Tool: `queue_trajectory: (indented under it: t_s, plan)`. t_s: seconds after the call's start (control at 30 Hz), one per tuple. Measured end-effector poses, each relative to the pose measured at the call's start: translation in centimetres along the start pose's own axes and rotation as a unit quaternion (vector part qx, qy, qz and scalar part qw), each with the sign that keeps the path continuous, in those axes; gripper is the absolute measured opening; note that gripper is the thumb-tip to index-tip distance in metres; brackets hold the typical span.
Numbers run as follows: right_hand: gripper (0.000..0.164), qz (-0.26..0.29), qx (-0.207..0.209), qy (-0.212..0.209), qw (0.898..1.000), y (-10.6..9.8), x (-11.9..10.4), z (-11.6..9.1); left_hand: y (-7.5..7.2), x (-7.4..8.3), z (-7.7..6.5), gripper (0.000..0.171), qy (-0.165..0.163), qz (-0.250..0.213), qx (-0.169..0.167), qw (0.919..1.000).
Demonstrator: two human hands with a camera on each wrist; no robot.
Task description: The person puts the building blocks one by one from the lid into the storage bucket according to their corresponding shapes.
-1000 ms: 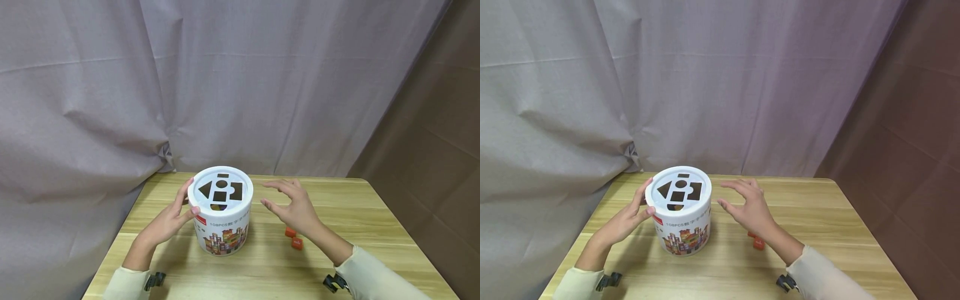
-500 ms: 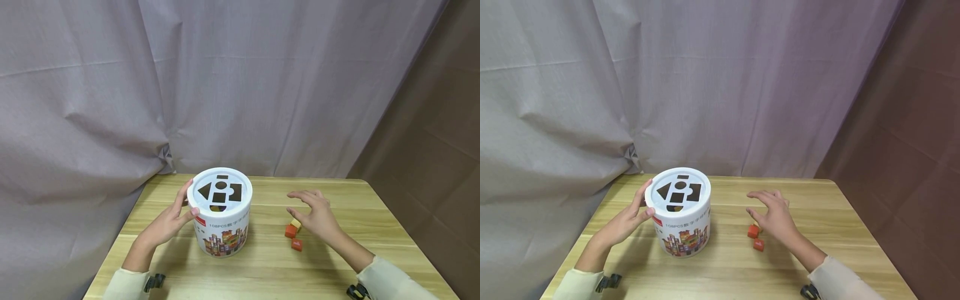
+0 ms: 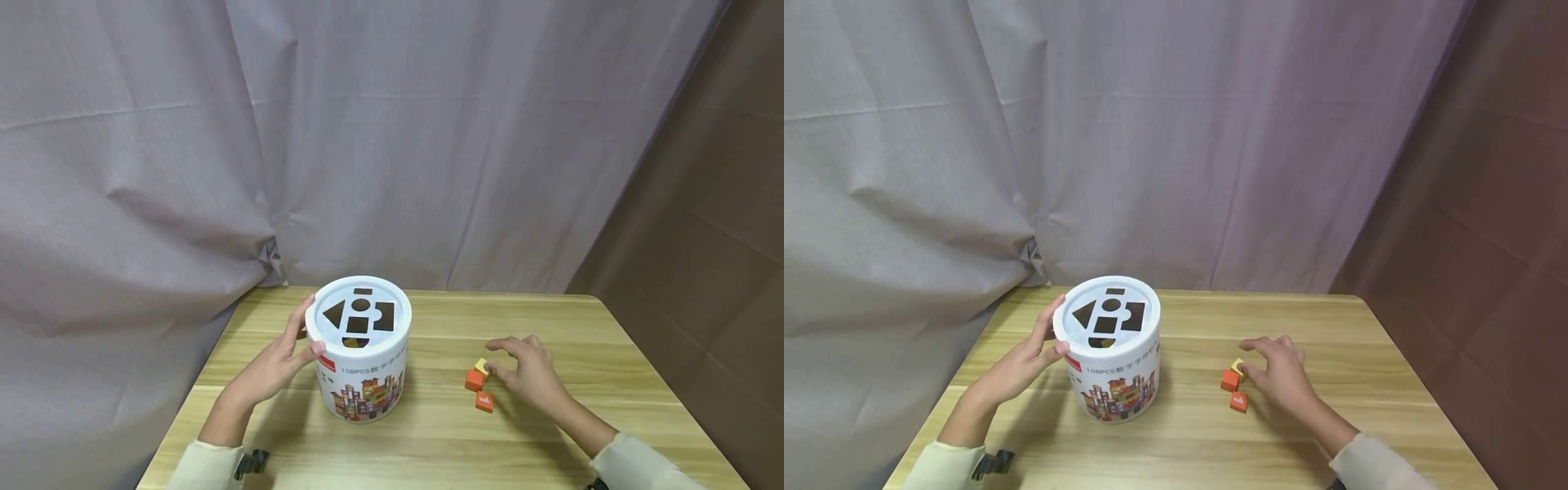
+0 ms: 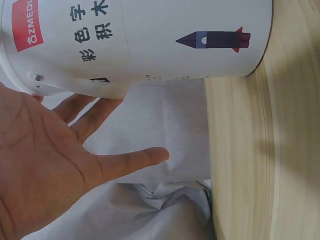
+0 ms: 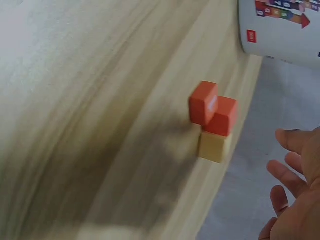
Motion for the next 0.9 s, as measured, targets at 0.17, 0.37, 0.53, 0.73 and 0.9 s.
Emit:
queue_trajectory:
  t_s: [0.17,0.37,0.53,0.73,0.9]
  plan:
    - [0.036,-0.001,-0.011,0.02,1.0,1.1,0.8,-0.1,0.0,0.1,0.1,0.089,0.013,-0.004,0.0,0.9999]
    - [0.034,-0.012,-0.012,0.03,0.999,2.2,1.4,0.1,0.0,0.1,0.1,0.09,0.02,-0.006,0.003,0.9998]
    - [0.034,-0.022,-0.02,0.043,0.999,3.1,2.1,-0.1,0.2,0.1,0.1,0.09,0.02,-0.009,0.0,0.9997]
    - [0.026,-0.021,-0.028,0.05,0.998,3.7,2.8,-0.1,0.2,0.1,0.1,0.089,0.021,-0.013,0.001,0.9997]
    - [0.02,-0.019,-0.038,0.056,0.998,4.3,3.3,0.0,0.0,0.0,0.0,0.091,0.023,-0.009,0.003,0.9997]
Point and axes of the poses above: each hand's wrist, its own z-axis towards the middle knuckle, its own y-axis out of the palm, x = y × z, the point moved 8 cm from there along z, towards the middle knuckle, and after that the axes turned 11 degrees about y, right-handed, at the moved point
